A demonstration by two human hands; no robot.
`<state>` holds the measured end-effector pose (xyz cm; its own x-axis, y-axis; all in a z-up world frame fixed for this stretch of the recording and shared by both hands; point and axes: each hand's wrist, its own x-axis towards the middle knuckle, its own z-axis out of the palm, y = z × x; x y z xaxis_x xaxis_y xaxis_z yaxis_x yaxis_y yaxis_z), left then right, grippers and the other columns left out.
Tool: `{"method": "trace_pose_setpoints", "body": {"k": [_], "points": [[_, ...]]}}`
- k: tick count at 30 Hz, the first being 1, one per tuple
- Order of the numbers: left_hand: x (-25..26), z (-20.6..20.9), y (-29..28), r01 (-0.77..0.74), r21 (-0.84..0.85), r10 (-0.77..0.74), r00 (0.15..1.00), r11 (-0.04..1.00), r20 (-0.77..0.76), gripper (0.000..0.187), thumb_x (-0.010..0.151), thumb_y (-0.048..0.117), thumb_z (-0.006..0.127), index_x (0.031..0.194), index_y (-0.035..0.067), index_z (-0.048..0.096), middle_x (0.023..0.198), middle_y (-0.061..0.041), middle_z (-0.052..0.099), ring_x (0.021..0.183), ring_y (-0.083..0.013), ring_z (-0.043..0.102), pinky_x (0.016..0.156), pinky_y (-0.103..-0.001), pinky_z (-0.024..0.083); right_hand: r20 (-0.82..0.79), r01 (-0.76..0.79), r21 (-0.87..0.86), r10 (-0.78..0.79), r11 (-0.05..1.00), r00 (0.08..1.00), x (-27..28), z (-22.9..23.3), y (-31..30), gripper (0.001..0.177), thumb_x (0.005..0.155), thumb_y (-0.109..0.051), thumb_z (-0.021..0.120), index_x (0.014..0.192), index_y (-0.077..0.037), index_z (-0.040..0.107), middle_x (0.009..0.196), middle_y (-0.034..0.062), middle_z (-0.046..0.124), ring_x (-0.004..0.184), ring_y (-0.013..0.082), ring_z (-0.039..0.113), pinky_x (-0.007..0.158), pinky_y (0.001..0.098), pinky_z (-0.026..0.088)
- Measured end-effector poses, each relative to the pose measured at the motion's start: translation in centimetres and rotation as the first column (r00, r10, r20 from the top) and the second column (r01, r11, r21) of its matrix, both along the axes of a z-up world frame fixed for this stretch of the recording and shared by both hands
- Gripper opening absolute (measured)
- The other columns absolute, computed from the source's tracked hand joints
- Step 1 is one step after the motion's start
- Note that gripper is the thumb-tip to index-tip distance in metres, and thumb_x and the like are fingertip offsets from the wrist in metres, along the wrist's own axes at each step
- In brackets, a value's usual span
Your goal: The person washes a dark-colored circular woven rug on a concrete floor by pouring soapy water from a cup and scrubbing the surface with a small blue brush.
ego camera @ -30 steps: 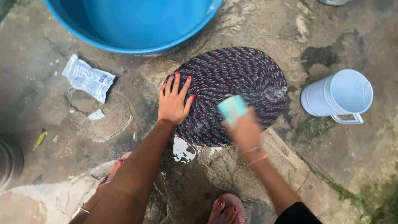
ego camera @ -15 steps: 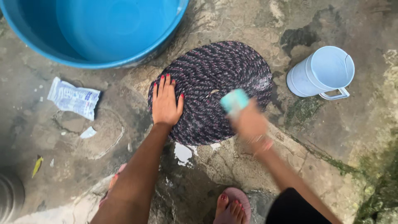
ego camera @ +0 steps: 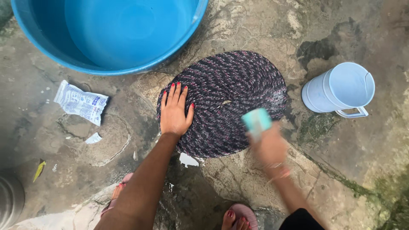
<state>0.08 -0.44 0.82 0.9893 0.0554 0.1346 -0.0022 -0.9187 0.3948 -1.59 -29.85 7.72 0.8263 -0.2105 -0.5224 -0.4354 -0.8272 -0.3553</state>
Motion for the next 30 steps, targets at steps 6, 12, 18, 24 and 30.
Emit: {"method": "trace_pose_setpoints", "body": {"k": [6, 12, 18, 24, 30], "points": [[-0.1, -0.2, 0.2, 0.014, -0.005, -0.014, 1.0, 1.0, 0.017, 0.059, 0.098, 0.034, 0.054, 0.149, 0.002, 0.051, 0.16, -0.021, 0.041, 0.152, -0.0344, 0.031, 0.125, -0.051, 0.018, 0.221, -0.715, -0.187, 0.739, 0.673, 0.637, -7.3, -1.0, 2.5, 0.043, 0.095, -0.046, 0.065, 0.126, -0.017, 0.058, 0.099, 0.0158, 0.067, 0.077, 0.0266, 0.07, 0.062, 0.0378, 0.06], [-0.2, -0.1, 0.1, -0.001, -0.042, 0.002, 1.0, 0.999, 0.03, 0.058, 0.098, 0.033, 0.054, 0.148, 0.003, 0.052, 0.159, -0.021, 0.042, 0.152, -0.0348, 0.032, 0.125, -0.051, 0.019, 0.159, -0.332, -0.355, 0.406, 0.874, 0.9, -1.4, 1.3, -3.0, 0.065, 0.097, -0.042, 0.065, 0.157, -0.019, 0.054, 0.111, 0.0208, 0.061, 0.064, 0.0298, 0.068, 0.053, 0.0388, 0.058], [-0.1, -0.2, 0.2, 0.003, -0.031, -0.002, 1.0, 1.0, 0.015, 0.058, 0.099, 0.033, 0.054, 0.147, 0.003, 0.052, 0.16, -0.021, 0.042, 0.152, -0.0346, 0.032, 0.125, -0.052, 0.019, 0.268, -0.699, -0.323, 0.77, 0.638, 0.579, -11.5, -1.6, 5.4, 0.05, 0.081, -0.035, 0.071, 0.131, -0.031, 0.067, 0.082, 0.0165, 0.066, 0.063, 0.0303, 0.068, 0.051, 0.0422, 0.058], [-0.4, -0.4, 0.7, 0.054, -0.012, -0.054, 0.998, 0.998, 0.017, 0.06, 0.099, 0.034, 0.055, 0.149, 0.001, 0.05, 0.16, -0.023, 0.04, 0.151, -0.0366, 0.03, 0.124, -0.052, 0.018, 0.116, -0.234, -0.27, 0.272, 0.934, 0.955, -4.6, -2.8, -6.8, 0.071, 0.088, -0.054, 0.072, 0.12, 0.007, 0.052, 0.082, 0.021, 0.067, 0.071, 0.0404, 0.07, 0.06, 0.0517, 0.058], [-0.3, -0.2, 0.6, 0.032, -0.021, -0.032, 0.999, 0.999, 0.001, 0.059, 0.097, 0.033, 0.055, 0.148, 0.003, 0.05, 0.161, -0.021, 0.039, 0.152, -0.0354, 0.03, 0.125, -0.051, 0.018, 0.193, -0.257, -0.321, 0.329, 0.911, 0.924, -5.8, -3.4, -3.7, 0.054, 0.096, -0.055, 0.057, 0.114, -0.004, 0.063, 0.081, 0.0167, 0.068, 0.068, 0.0361, 0.069, 0.059, 0.0459, 0.055]]}}
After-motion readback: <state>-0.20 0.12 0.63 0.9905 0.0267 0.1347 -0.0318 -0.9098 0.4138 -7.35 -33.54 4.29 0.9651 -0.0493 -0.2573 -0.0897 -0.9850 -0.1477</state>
